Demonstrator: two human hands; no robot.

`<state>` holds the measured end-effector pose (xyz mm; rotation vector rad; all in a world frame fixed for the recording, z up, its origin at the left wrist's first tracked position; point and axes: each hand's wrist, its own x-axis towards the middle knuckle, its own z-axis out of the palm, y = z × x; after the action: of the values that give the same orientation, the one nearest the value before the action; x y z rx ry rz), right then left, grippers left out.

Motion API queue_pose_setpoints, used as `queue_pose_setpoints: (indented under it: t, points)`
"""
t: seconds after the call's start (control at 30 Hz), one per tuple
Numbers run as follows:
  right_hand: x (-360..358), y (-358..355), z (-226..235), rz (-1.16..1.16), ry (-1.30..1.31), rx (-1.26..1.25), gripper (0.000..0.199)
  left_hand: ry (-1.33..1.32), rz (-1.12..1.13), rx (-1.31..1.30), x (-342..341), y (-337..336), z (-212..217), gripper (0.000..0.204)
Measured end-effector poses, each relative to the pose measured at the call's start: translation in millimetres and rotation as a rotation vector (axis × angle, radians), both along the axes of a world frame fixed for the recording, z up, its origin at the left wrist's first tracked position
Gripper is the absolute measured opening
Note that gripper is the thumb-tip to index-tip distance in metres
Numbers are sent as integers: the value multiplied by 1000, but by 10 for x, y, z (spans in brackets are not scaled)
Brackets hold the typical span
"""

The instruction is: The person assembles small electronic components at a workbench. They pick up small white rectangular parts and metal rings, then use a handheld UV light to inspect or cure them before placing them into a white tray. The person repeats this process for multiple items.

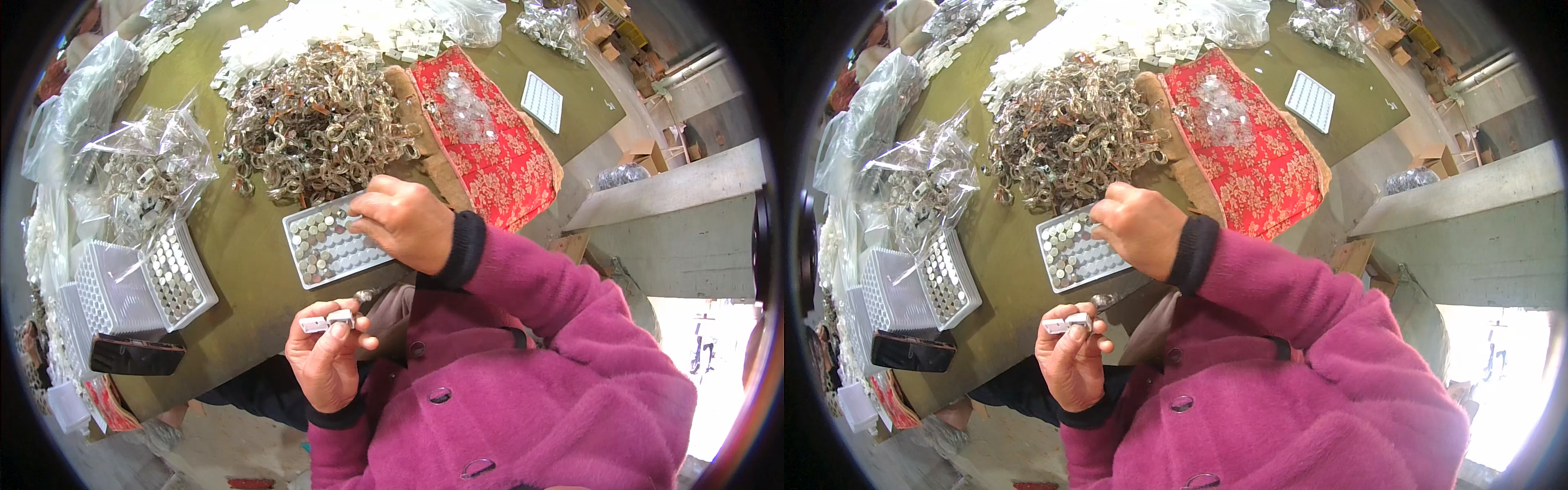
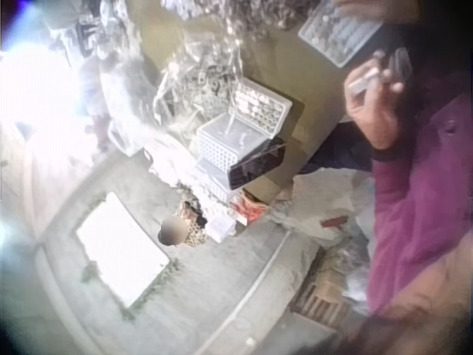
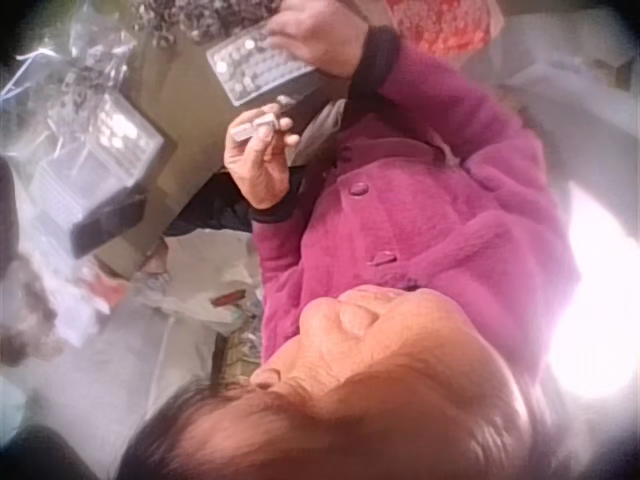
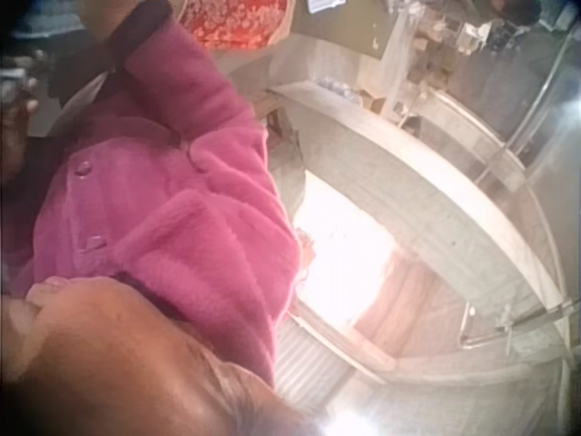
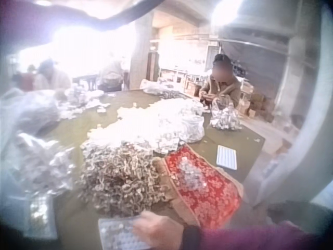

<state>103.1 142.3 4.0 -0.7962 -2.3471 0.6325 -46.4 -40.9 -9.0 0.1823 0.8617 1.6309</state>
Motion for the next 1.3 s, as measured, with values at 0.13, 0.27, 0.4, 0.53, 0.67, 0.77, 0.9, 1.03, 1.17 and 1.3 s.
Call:
queue_pose_setpoints:
  t: [0.13, 0.27, 0.4, 0.53, 0.67, 0.77, 0.9, 1.03, 1.17, 1.3]
  points:
    - [-72, -14, -78, 2, -127, -19, 12, 110, 48, -7, 40, 4, 40, 23]
    - [-90, -13, -24, 33, -32, -6, 8, 125, 49, 8, 1, 7, 89, 25]
    - [-41, -135, 152, 181, 175, -39, 12, 175, 66, -80, 1, 33, 145, 29]
    - [5, -343, 240, 365, 243, 7, 18, 282, 27, -125, 52, 54, 153, 34]
    - [25, -482, 228, 470, 161, 159, 27, 363, 8, -76, 66, 25, 101, 35]
    - [36, -515, 227, 503, 154, 91, 24, 358, -23, -15, 39, 16, 53, 34]
    - [48, -180, 163, 263, 44, 124, 23, 278, 17, -57, 33, 9, 38, 32]
    - [-108, 1, -51, 175, -70, 111, 13, 270, 13, -82, 26, 30, 63, 33]
    - [-182, 12, -151, 168, -93, 165, 11, 299, 38, -99, 25, 42, 86, 34]
    - [-168, -75, -46, 244, 88, 106, 13, 354, 36, -126, 52, 52, 87, 35]
